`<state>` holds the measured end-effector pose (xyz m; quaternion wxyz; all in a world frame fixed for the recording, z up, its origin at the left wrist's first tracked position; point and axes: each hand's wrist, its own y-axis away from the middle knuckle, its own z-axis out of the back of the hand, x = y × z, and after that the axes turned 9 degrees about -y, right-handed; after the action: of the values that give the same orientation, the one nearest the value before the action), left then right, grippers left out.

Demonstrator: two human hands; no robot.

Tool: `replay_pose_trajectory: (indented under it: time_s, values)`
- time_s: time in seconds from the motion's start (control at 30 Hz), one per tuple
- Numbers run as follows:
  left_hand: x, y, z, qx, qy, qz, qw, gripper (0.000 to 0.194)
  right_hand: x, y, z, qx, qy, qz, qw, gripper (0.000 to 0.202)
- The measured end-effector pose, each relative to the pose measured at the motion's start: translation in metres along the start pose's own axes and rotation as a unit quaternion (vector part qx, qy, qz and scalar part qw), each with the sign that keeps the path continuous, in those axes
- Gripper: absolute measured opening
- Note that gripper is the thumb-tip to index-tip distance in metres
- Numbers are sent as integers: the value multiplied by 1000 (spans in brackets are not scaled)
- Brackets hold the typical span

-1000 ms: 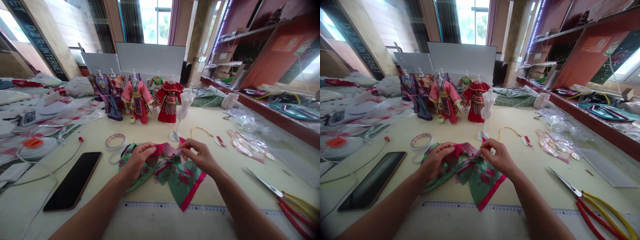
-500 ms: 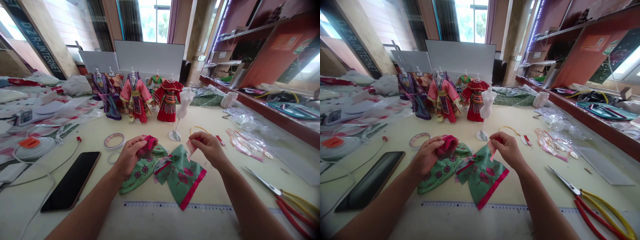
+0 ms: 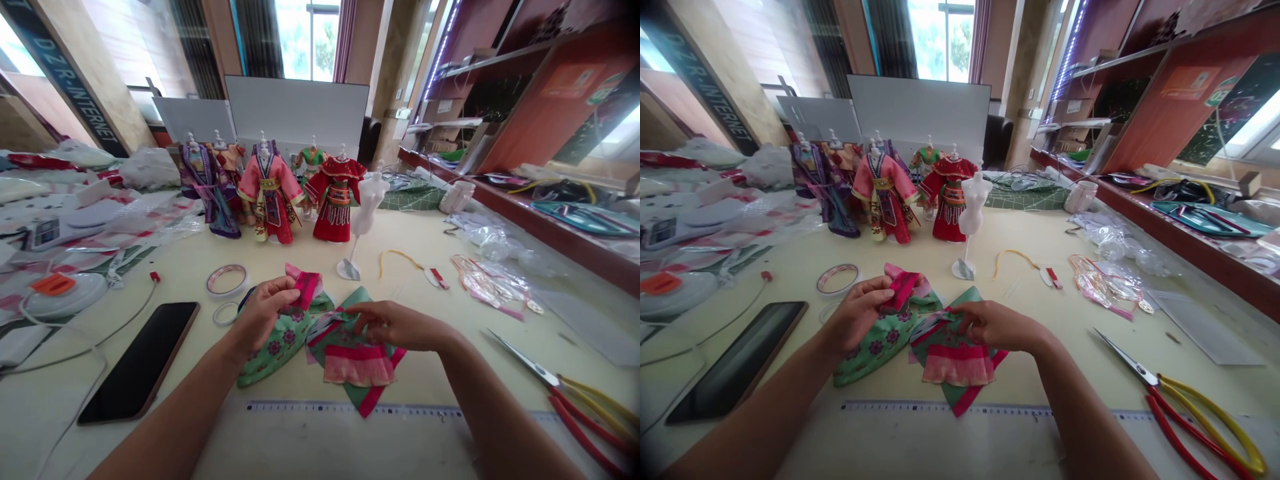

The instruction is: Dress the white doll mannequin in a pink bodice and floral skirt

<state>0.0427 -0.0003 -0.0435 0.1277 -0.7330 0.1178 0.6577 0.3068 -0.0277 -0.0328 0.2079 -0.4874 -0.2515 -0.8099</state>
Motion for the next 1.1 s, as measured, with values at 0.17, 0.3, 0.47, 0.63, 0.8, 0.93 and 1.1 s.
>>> replay_pose_trajectory:
  time_s: [0.17, 0.3, 0.47, 0.63, 0.8, 0.93, 1.1]
  values:
    - [2, 1, -3, 27, -16, 1, 999, 15, -1, -4, -1, -151, 93, 18, 984, 25]
    - [1, 4, -9, 75, -46, 4, 996, 17, 6, -12, -13, -116, -42, 29, 992, 36]
    - [1, 11, -16, 113, -82, 1, 990, 16, 8, -22, -40, -62, -267, 30, 961, 51]
    - [2, 16, -26, 171, -115, 25, 978, 17, 0, -32, -50, -191, -447, 85, 870, 25]
    - [0, 14, -36, 143, -150, 45, 977, 24, -2, -32, -37, -300, -490, 114, 811, 16]
    - [2, 9, -37, 98, -136, 81, 983, 31, 9, -20, -25, -332, -454, 159, 811, 15]
    - [8, 8, -33, 66, -99, 61, 991, 41, 26, -5, -30, -197, -357, 156, 900, 14]
